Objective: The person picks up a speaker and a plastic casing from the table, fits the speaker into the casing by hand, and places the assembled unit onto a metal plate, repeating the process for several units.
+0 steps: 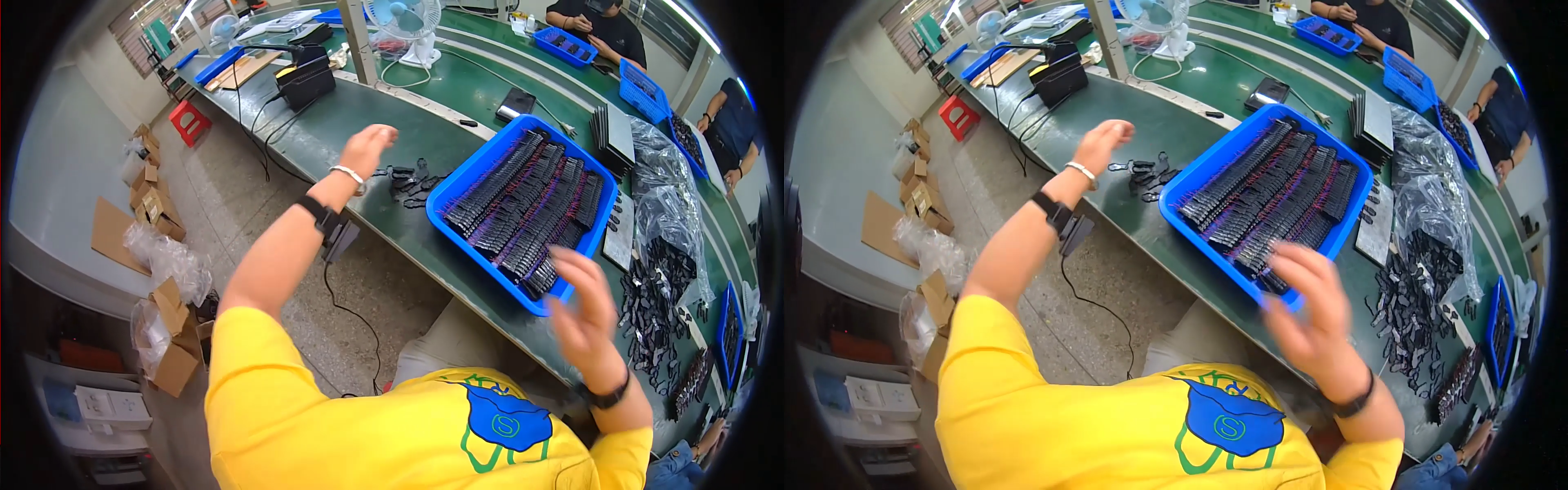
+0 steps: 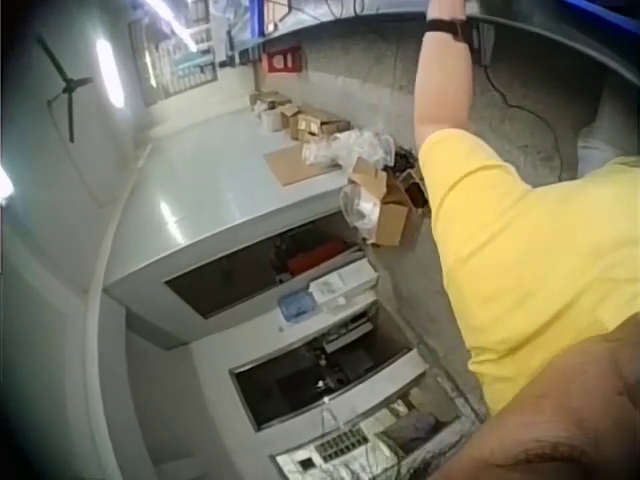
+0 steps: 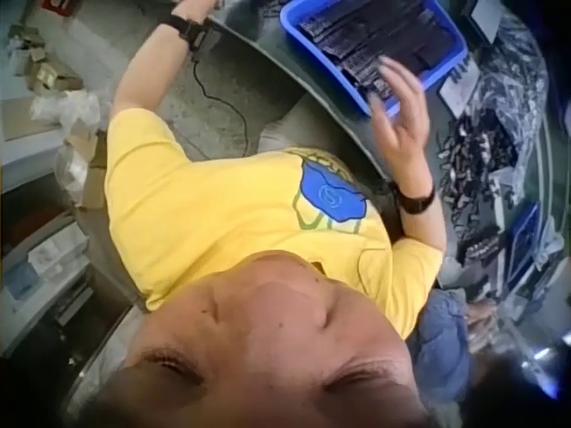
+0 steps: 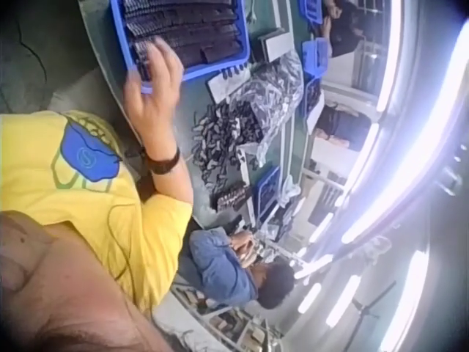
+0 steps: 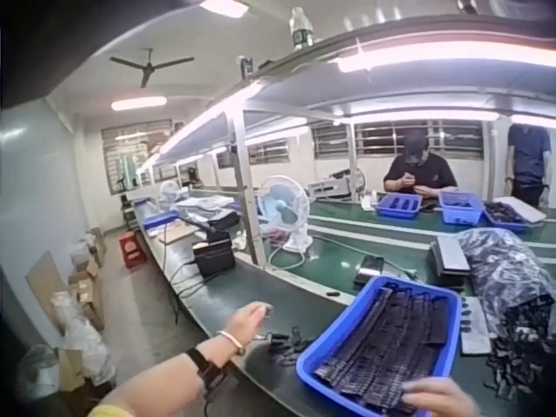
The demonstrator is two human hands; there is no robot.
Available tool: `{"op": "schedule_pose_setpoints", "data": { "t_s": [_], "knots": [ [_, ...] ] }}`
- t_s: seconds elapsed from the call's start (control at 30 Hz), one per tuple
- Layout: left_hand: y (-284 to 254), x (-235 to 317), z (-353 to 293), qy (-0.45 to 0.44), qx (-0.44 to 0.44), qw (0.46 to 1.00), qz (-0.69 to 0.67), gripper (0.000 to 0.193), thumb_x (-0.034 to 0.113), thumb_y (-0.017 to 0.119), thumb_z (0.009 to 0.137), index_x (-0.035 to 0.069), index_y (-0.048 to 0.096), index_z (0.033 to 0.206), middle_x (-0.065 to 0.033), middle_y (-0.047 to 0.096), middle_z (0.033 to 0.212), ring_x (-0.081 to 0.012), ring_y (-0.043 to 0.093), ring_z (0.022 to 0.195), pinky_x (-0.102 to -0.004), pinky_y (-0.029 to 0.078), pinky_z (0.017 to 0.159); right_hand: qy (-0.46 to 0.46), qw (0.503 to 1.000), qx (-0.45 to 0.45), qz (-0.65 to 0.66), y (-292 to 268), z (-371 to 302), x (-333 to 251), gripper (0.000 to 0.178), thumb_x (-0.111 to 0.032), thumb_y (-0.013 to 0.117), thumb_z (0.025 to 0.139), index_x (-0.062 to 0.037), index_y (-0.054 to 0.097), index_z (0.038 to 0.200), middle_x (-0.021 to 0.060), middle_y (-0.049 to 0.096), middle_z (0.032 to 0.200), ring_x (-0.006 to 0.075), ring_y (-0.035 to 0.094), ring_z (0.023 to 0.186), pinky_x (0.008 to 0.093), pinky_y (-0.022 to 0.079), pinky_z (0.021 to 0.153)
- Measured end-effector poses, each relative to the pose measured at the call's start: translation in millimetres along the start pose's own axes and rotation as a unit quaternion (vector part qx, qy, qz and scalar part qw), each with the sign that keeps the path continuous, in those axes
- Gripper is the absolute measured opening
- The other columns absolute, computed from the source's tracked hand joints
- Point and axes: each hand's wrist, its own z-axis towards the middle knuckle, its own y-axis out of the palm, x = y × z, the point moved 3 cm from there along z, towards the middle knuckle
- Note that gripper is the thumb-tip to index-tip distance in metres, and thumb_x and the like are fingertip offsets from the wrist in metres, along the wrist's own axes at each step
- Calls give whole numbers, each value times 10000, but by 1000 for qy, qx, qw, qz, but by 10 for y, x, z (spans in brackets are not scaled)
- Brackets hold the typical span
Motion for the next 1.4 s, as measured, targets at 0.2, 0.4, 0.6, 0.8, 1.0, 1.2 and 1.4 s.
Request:
{"op": "schedule_pose_setpoints", "data": {
  "t_s": [0.2,0.4,0.6,0.8,1.0,1.2,1.4],
  "knots": [
    [-232,-320,-605,-89,229,932,-268,369,306,436,981,16,550,1179,-100,586,1170,-222,546,1080,-343,406,938,-9,990,-60,-130,2093,879,37,680,-289,668,804,-113,368,1388,229,283,1434,447,260,1315,498,267,1062],
    [-139,-368,-660,-45,235,940,-241,497,379,433,981,-15,473,1282,-152,469,1333,-236,445,1230,-343,321,1041,146,938,-35,-313,2699,1218,632,759,-480,577,833,-115,284,1431,245,229,1461,465,154,1354,594,149,1074],
    [70,-446,-316,-30,206,962,-178,545,421,420,975,-41,490,1257,-162,518,1271,-243,474,1193,-317,344,1014,285,870,-52,-398,2736,1355,1050,838,-559,541,820,-77,259,1444,291,200,1464,501,121,1353,637,104,1064],
    [371,-77,-259,-130,151,955,-219,571,421,428,973,-77,514,1237,-163,552,1257,-221,510,1165,-297,371,1003,354,870,-41,-342,2712,1479,1276,588,-495,463,884,-67,449,1287,243,404,1342,428,305,1286,580,237,1026],
    [412,-245,-109,-141,196,913,-328,567,412,428,973,-93,527,1210,-175,562,1235,-223,542,1113,-294,404,969,317,938,41,-134,2820,1713,1374,368,-351,457,904,-28,632,875,182,653,939,353,603,930,466,451,821],
    [471,-265,-59,-158,217,859,-435,542,395,424,977,-92,551,1178,-157,585,1198,-220,560,1078,-297,426,945,249,945,213,1,2850,1705,1340,277,-259,484,877,-30,641,887,188,655,880,353,630,833,433,493,763],
    [476,-421,-13,-108,216,875,-420,341,203,519,937,-60,584,1144,-131,618,1123,-204,572,1037,-299,455,897,291,909,278,106,2976,1710,1556,260,-165,580,814,-18,636,1022,188,664,961,311,647,879,395,503,783]
  ]
}}
